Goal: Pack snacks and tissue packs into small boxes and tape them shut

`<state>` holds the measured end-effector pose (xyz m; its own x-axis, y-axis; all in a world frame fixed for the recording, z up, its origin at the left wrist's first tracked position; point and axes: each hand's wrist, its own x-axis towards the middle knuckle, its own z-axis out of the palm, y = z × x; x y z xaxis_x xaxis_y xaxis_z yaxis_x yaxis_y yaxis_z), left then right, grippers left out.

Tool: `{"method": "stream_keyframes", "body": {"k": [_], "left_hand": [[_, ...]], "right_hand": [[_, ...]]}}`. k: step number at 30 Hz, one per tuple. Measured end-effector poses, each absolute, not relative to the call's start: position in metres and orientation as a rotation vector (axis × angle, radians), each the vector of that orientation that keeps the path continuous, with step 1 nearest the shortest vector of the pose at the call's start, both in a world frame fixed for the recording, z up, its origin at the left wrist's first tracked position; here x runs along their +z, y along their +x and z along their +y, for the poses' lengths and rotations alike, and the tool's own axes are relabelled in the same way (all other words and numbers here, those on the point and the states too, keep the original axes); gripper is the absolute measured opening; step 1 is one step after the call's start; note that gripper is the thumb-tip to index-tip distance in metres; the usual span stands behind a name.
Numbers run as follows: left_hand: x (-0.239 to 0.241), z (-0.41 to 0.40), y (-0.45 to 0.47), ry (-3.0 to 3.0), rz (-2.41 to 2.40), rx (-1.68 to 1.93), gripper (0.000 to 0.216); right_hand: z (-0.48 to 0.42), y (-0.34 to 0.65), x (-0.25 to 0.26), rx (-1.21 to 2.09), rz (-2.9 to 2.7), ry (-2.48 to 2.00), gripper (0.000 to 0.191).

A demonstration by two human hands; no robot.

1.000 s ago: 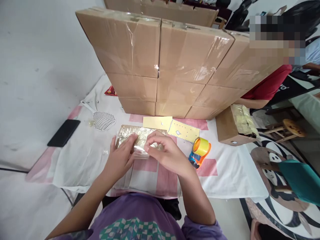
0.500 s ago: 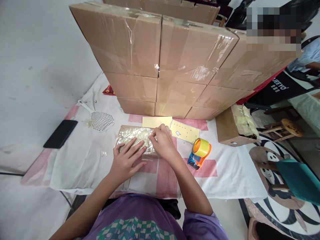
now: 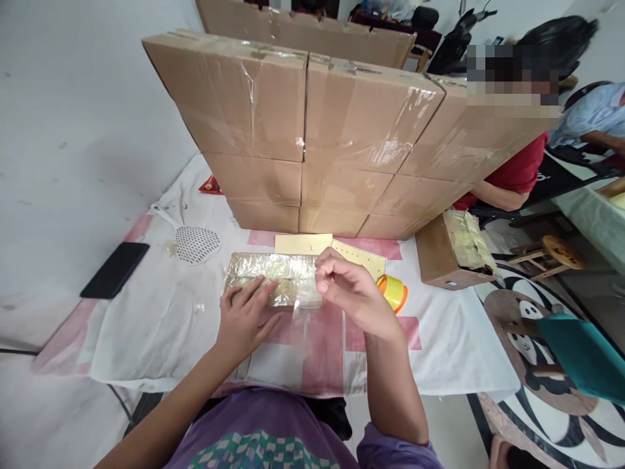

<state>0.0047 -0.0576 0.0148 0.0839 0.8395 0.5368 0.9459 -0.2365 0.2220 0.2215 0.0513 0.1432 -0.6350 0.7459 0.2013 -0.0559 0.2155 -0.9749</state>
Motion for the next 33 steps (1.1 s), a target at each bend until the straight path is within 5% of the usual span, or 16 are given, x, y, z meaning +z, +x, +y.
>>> {"method": "stream_keyframes", "body": {"k": [4,11,15,17,22,33], "left_hand": [[0.013,-0.057,0.008,-2.134,-1.785,-0.895,0.052],[0.016,-0.058,0.008,-2.199,-1.790,-0.778,0.043],[0.016,-0.059,0.008,-2.196,-1.802,-0.816,0.040],[0.015,-0.061,0.009,-2.184,-1.799,-0.853,0.037],[0.015,-0.062,0.011,-2.149,-1.802,-0.863,0.035],[0.014,-0.061,0.007,-2.187,-1.789,-0.775,0.039]], "right_hand": [[0.077,0.192,0.114,1.407,-2.032,-0.843,0.021],[0.085,0.155,0.068,0.700,-2.421,-1.308,0.013],[0.110,0.185,0.064,0.194,-2.108,-1.672,0.047],[0.130,0.211,0.059,0.059,-1.958,-1.901,0.048],[0.155,0.247,0.024,0.376,-2.270,-2.228,0.037],[0.149,0.230,-0.018,0.546,-2.376,-2.067,0.037]]}}
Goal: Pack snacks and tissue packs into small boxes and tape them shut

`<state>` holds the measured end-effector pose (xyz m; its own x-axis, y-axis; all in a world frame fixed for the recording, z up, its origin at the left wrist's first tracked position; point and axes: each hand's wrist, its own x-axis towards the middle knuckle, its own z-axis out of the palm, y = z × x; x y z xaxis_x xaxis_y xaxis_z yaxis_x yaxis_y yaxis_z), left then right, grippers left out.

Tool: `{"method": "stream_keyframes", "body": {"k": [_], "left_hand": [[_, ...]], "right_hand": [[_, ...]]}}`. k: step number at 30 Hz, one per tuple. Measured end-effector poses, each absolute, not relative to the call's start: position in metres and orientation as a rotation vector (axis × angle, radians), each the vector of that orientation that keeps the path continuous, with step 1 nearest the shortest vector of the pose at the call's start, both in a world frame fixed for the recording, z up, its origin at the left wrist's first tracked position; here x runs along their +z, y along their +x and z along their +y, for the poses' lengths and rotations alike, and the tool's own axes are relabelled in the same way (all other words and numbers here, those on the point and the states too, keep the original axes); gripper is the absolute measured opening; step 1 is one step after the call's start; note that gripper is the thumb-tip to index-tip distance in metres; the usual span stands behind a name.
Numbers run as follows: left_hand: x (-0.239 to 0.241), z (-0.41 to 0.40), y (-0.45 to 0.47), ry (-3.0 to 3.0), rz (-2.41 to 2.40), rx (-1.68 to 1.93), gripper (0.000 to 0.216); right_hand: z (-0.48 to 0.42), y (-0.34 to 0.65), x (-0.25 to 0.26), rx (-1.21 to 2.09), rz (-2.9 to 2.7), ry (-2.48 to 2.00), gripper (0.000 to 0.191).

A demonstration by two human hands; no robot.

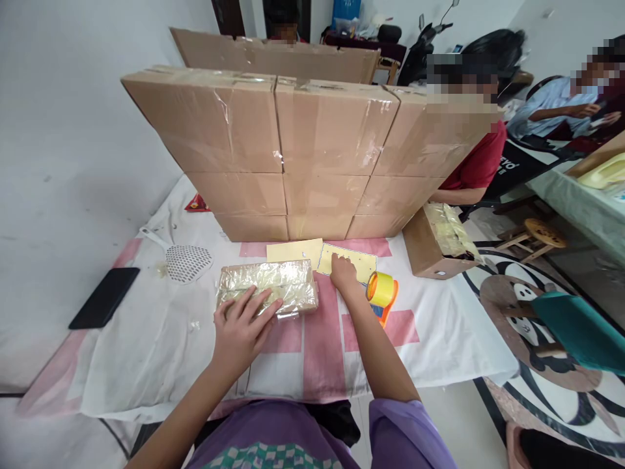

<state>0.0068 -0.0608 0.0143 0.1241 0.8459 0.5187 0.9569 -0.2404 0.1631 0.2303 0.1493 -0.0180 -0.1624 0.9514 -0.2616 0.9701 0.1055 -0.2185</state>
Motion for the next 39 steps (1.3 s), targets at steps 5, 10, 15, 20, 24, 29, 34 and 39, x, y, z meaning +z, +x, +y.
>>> {"method": "stream_keyframes", "body": {"k": [5,10,15,20,24,29,34,39], "left_hand": [[0.021,-0.058,0.008,-2.179,-1.775,-0.783,0.035],[0.023,-0.056,-0.015,-2.255,-1.672,-0.765,0.034],[0.022,-0.052,-0.048,-2.388,-1.484,-0.713,0.033],[0.018,-0.050,-0.056,-2.374,-1.461,-0.708,0.036],[0.013,-0.050,-0.056,-2.367,-1.428,-0.686,0.038],[0.014,-0.051,-0.056,-2.390,-1.483,-0.683,0.042],[0.015,-0.052,-0.055,-2.391,-1.513,-0.703,0.045],[0.017,-0.053,-0.055,-2.418,-1.543,-0.722,0.041]], "right_hand": [[0.140,0.241,-0.010,-0.769,2.422,2.043,0.022],[0.098,0.247,-0.006,-2.527,2.315,1.864,0.023],[0.049,0.229,-0.032,-3.325,1.551,1.554,0.030],[0.032,0.213,-0.051,-3.326,1.609,1.597,0.046],[0.033,0.208,-0.055,-3.330,1.805,1.543,0.058],[0.036,0.198,-0.059,-2.932,1.912,2.063,0.049],[0.015,0.193,-0.051,-2.424,2.362,2.333,0.016],[-0.019,0.195,-0.046,-2.767,2.358,1.914,0.035]]}}
